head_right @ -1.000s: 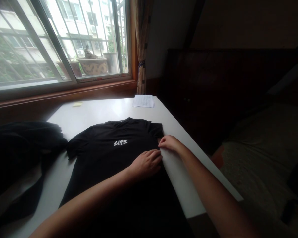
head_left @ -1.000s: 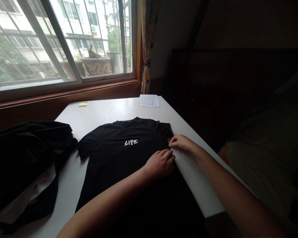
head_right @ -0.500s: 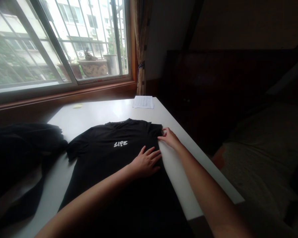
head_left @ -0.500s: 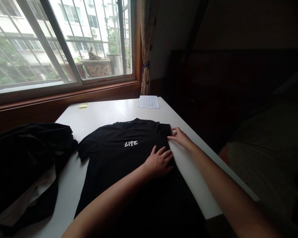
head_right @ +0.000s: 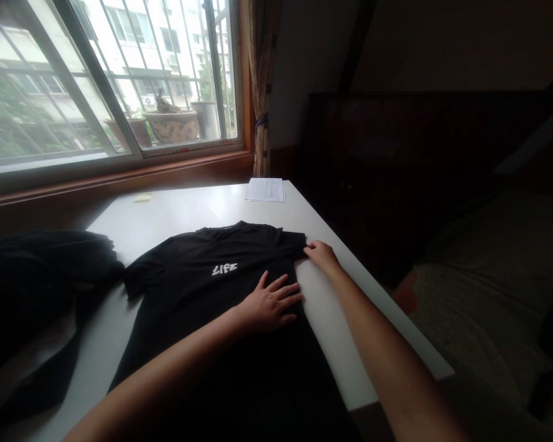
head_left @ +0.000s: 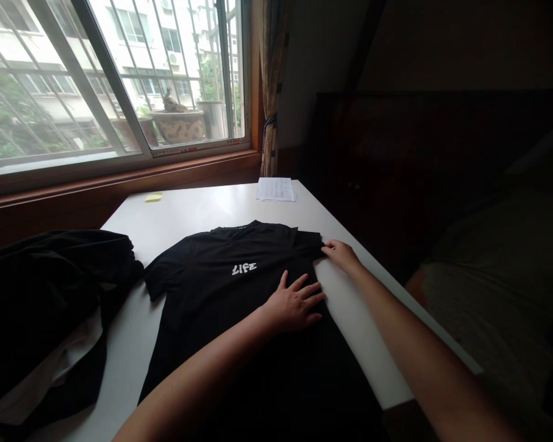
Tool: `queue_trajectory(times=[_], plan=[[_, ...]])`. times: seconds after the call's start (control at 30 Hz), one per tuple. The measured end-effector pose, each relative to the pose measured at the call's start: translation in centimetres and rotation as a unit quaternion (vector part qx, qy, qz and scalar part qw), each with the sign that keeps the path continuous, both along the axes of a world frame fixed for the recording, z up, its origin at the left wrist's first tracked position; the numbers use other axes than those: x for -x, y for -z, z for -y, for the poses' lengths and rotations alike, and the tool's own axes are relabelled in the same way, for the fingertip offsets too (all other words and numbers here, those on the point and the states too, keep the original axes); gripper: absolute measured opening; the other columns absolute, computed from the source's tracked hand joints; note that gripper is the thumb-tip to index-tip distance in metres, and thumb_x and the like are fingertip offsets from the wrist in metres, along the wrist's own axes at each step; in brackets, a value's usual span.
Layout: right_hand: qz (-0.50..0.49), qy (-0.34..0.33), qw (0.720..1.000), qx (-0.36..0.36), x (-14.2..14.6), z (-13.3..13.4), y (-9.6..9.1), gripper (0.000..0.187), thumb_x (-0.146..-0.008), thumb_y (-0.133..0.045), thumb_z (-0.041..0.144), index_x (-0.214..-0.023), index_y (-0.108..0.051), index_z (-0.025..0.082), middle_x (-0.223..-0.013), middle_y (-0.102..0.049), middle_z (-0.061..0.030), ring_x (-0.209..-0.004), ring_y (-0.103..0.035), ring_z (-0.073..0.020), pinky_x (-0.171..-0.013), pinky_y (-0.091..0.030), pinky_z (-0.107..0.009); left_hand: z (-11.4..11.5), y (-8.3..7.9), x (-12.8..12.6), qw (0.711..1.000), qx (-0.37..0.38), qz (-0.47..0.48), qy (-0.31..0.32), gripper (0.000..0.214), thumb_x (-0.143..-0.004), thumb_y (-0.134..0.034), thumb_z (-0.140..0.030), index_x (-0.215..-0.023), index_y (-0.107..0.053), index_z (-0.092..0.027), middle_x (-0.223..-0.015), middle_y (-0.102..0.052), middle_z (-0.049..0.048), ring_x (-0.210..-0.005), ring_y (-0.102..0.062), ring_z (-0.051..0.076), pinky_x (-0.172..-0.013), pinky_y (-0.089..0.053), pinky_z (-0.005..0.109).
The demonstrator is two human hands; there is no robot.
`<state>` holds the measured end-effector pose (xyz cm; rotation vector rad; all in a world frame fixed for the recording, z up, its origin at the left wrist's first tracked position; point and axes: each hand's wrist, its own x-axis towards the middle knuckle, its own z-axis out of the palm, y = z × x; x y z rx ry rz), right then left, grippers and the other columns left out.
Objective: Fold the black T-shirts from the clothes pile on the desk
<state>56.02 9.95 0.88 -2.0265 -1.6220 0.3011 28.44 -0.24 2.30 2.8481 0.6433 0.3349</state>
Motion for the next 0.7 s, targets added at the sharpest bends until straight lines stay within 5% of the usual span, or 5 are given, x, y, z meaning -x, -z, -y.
queue_trajectory(times=[0.23, 0.4, 0.57, 0.7], plan=[[0.034, 0.056, 0.998, -0.006, 0.6, -0.9, 0.0, 0.011, -0.079, -0.059, 0.031, -0.076, -0.065, 0.023, -0.088, -0.069, -0.0058, -0.086, -0.063, -0.0234, -0.08, -0.048, -0.031, 0.2, -0.6, 0.7, 0.999, 0.011, -0.004, 0.03, 0.055, -0.102, -0.039, -0.06, -0.152, -0.04, -0.037, -0.163, -0.033, -0.0008, -0.154, -0.017, 0.033, -0.116, -0.007, 0.076], [0.074, 0.079, 0.992, -0.065, 2.1, -0.8, -0.7, 0.022, -0.081, -0.058, 0.023, -0.101, -0.066, 0.019, -0.113, -0.063, -0.0143, -0.105, -0.059, -0.0301, -0.095, -0.046, -0.039, -0.2, -1.1, 1.0, 0.999, 0.02, 0.004, 0.05, 0.052, -0.102, -0.041, -0.059, -0.147, -0.047, -0.035, -0.157, -0.045, 0.0015, -0.15, -0.031, 0.029, -0.119, -0.011, 0.071], [0.138, -0.092, 0.975, -0.151, 4.4, -0.1, -1.8, 0.028, -0.088, -0.048, 0.015, -0.103, -0.072, 0.019, -0.114, -0.066, -0.0127, -0.113, -0.057, -0.029, -0.107, -0.042, -0.04, -3.2, -0.9, 2.5, 0.997, -0.046, 0.037, -0.059, 0.047, -0.104, -0.041, -0.048, -0.143, -0.053, -0.025, -0.151, -0.052, 0.0053, -0.147, -0.036, 0.024, -0.124, -0.019, 0.056], [0.158, -0.193, 0.961, -0.116, 7.0, -0.1, -1.9, 0.039, -0.095, -0.04, 0.018, -0.12, -0.071, 0.016, -0.13, -0.066, -0.0116, -0.124, -0.056, -0.0264, -0.114, -0.039, -0.039, -7.0, -0.5, 5.5, 0.975, -0.075, 0.006, -0.209, 0.049, -0.105, -0.037, -0.042, -0.148, -0.048, -0.021, -0.158, -0.042, 0.0091, -0.151, -0.028, 0.029, -0.122, -0.022, 0.059]])
